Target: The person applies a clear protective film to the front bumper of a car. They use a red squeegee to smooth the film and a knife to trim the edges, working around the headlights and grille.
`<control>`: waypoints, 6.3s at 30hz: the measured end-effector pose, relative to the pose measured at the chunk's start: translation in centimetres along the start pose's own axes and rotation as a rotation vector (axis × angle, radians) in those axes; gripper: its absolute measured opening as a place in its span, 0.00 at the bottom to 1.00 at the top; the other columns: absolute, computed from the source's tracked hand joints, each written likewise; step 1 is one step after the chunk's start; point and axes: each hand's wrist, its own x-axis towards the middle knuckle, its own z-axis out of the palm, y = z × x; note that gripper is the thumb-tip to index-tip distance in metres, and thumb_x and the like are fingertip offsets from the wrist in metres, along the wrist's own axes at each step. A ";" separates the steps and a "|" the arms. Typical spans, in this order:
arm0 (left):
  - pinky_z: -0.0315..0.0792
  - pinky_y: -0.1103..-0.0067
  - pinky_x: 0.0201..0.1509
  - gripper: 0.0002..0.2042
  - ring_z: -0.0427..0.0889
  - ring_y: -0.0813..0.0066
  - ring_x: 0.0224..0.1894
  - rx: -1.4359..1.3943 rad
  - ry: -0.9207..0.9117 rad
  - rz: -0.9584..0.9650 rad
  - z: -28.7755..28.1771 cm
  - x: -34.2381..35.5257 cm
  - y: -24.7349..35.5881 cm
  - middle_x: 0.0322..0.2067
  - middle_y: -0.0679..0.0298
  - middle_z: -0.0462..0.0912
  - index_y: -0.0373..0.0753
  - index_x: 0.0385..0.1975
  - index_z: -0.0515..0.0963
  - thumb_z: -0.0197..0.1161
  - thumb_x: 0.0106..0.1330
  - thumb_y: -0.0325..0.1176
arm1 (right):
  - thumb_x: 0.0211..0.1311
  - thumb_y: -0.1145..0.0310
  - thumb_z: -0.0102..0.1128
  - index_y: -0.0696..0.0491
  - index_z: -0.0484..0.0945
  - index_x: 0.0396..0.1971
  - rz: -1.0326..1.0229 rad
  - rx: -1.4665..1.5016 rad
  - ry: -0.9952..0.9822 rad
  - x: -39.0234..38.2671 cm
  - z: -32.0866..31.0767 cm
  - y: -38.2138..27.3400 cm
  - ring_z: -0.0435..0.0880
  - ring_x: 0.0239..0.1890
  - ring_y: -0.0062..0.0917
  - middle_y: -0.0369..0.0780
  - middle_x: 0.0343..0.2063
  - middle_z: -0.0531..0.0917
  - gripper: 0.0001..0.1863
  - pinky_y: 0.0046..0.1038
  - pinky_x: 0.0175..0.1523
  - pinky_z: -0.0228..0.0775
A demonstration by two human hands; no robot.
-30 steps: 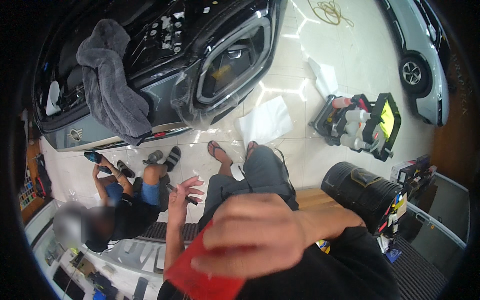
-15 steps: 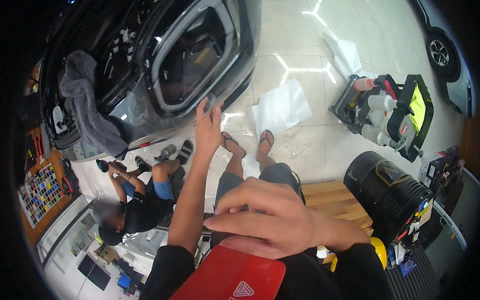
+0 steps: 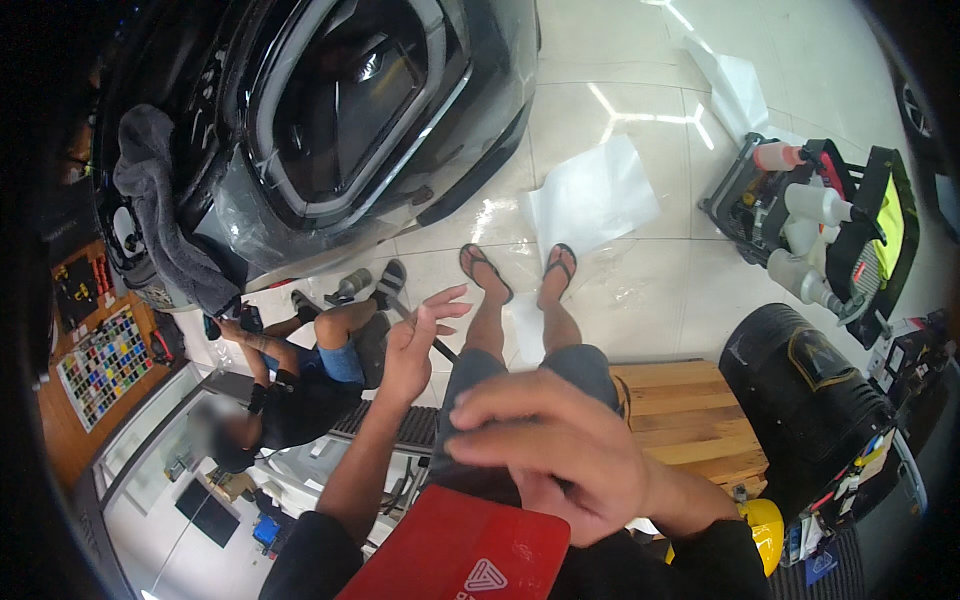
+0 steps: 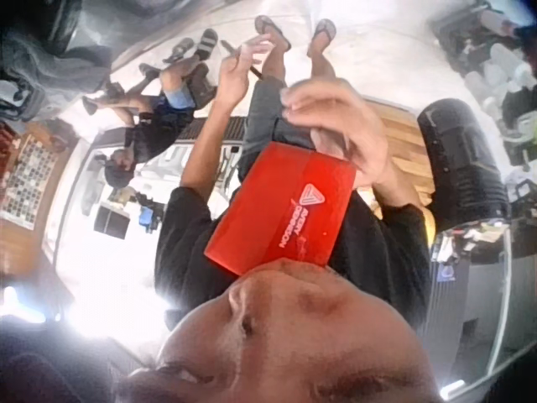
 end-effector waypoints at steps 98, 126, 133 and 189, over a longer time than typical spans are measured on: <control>0.65 0.84 0.30 0.03 0.70 0.83 0.26 0.566 0.293 0.979 -23.9 12.8 15.1 0.26 0.68 0.80 0.35 0.33 0.83 0.68 0.60 0.23 | 0.64 0.75 0.71 0.63 0.84 0.40 0.140 0.268 0.915 23.0 26.0 14.3 0.80 0.30 0.11 0.35 0.28 0.86 0.08 0.16 0.35 0.72; 0.61 0.88 0.30 0.02 0.68 0.89 0.27 0.553 0.282 0.993 -24.3 13.1 14.7 0.27 0.73 0.80 0.36 0.33 0.83 0.69 0.63 0.25 | 0.64 0.76 0.71 0.64 0.84 0.38 0.089 0.356 0.965 21.6 28.1 16.8 0.78 0.28 0.10 0.35 0.27 0.85 0.08 0.16 0.32 0.70; 0.61 0.90 0.30 0.02 0.67 0.91 0.27 0.574 0.294 0.967 -24.1 12.9 14.7 0.27 0.75 0.79 0.36 0.35 0.84 0.69 0.64 0.25 | 0.63 0.76 0.72 0.64 0.84 0.37 0.120 0.373 0.976 21.2 28.6 17.3 0.79 0.28 0.11 0.36 0.26 0.85 0.08 0.17 0.33 0.71; 0.69 0.90 0.39 0.07 0.77 0.89 0.33 0.671 0.319 1.035 -24.5 13.1 14.5 0.31 0.72 0.84 0.34 0.40 0.86 0.70 0.69 0.30 | 0.60 0.69 0.76 0.57 0.87 0.37 0.389 0.202 0.955 15.9 29.9 20.5 0.85 0.30 0.16 0.37 0.28 0.88 0.09 0.20 0.40 0.76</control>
